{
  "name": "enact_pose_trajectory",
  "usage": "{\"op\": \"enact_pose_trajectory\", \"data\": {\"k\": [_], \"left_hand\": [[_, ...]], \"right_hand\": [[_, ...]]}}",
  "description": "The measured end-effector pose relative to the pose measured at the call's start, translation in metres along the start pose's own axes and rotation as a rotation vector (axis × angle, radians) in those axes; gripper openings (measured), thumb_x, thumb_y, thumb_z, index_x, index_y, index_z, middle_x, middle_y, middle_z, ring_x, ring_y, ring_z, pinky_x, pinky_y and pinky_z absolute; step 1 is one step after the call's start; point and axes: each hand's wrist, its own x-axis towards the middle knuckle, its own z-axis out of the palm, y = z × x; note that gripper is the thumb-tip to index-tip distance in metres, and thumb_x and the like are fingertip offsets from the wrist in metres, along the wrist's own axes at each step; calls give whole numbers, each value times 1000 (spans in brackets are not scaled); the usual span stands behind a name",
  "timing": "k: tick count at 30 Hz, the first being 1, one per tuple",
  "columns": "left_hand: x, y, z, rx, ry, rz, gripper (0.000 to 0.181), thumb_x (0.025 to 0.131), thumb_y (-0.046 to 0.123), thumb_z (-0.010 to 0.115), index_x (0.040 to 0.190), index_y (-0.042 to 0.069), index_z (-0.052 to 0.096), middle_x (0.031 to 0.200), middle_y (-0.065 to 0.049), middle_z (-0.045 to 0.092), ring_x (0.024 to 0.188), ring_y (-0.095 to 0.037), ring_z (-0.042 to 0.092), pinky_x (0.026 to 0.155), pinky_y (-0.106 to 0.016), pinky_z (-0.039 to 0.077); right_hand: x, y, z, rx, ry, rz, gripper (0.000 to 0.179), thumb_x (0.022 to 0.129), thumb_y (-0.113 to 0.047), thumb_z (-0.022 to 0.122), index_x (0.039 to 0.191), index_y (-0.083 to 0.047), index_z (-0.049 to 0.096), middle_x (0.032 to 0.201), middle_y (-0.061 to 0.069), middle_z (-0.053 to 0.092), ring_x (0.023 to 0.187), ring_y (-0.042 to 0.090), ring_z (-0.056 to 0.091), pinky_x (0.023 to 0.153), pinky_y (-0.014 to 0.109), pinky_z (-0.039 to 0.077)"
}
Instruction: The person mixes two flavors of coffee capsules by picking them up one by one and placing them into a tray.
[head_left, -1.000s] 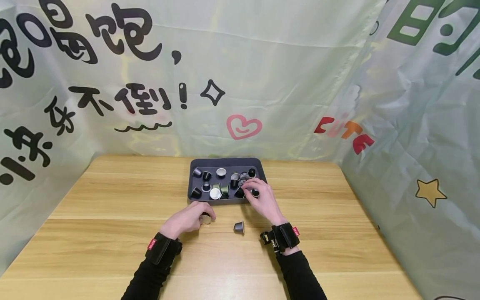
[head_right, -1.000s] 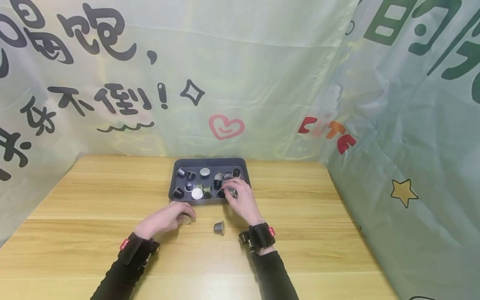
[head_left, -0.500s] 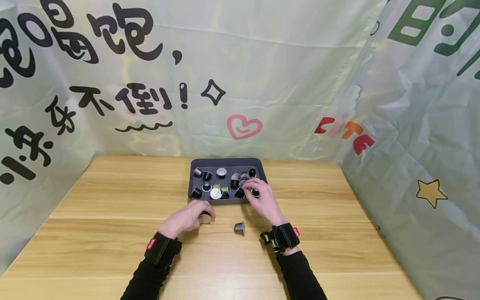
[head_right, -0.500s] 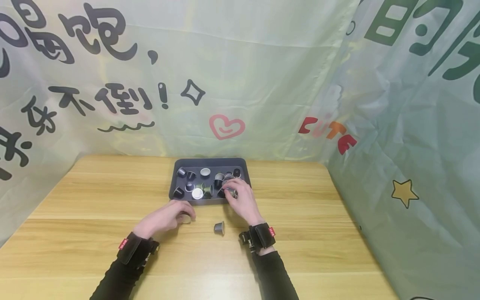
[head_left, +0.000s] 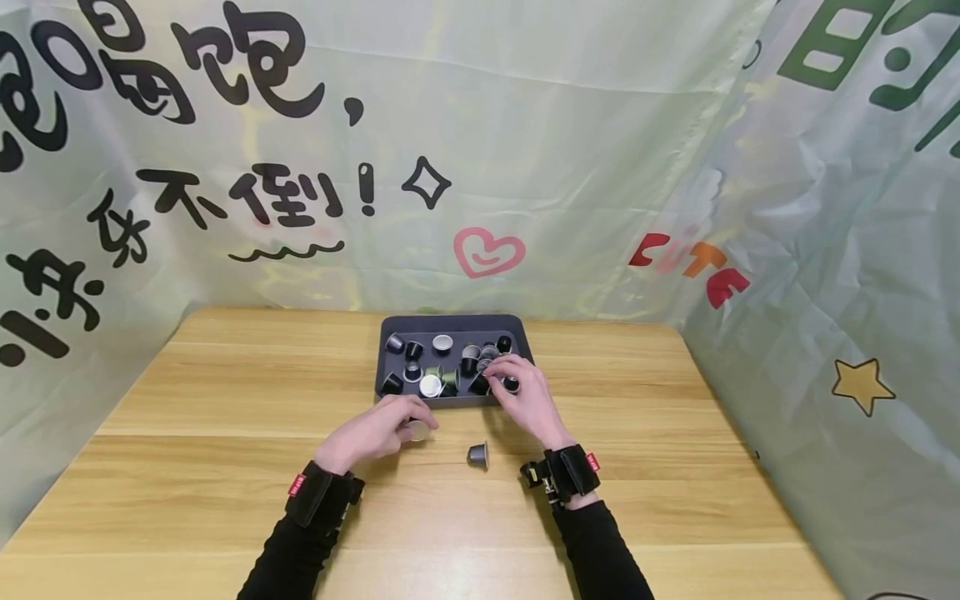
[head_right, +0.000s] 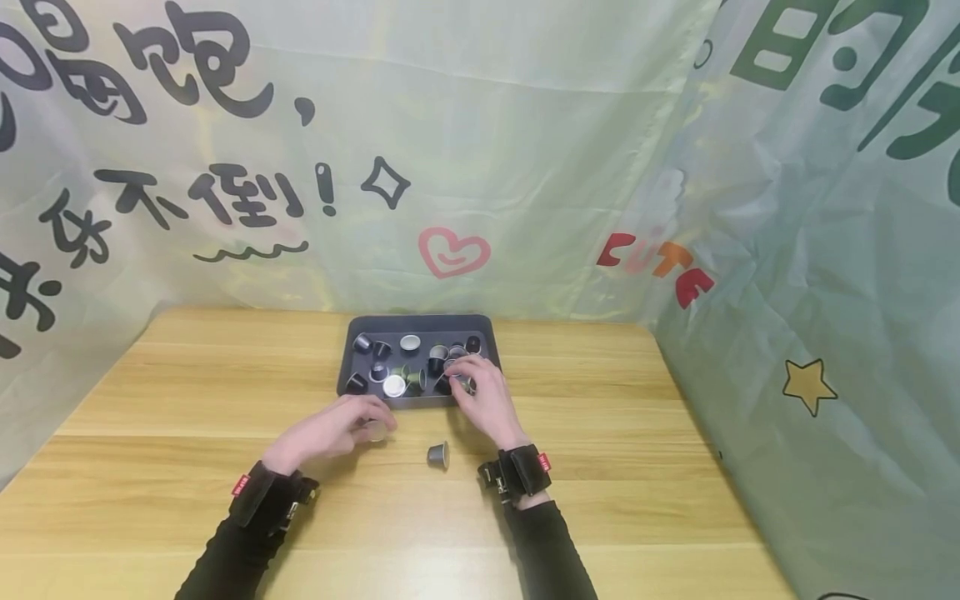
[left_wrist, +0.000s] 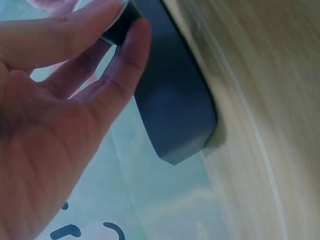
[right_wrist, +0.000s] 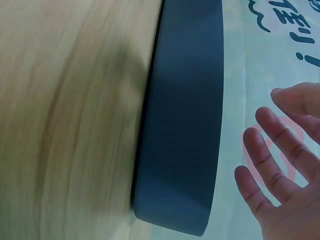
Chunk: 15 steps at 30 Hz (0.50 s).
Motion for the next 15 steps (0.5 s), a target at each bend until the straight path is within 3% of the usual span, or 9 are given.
{"op": "enact_pose_trajectory", "data": {"k": [5,15], "left_hand": [[4,0,-4,-46,-17,-5,39,86,-12,60,119,5,71,122,-10,70,115,-29,65,97,-40,57],[3,-1,-12,-164,3,-22,33,94,1,63,126,6,68,121,-12,69,102,-17,62,88,-25,54]], "right_hand": [[0,1,0,0,-6,14,11,89,-1,69,97,-2,75,108,12,73,106,29,68,98,45,54],[0,1,0,-10,8,-10,10,88,-2,71,97,-4,75,107,11,74,104,28,68,97,45,54]]}}
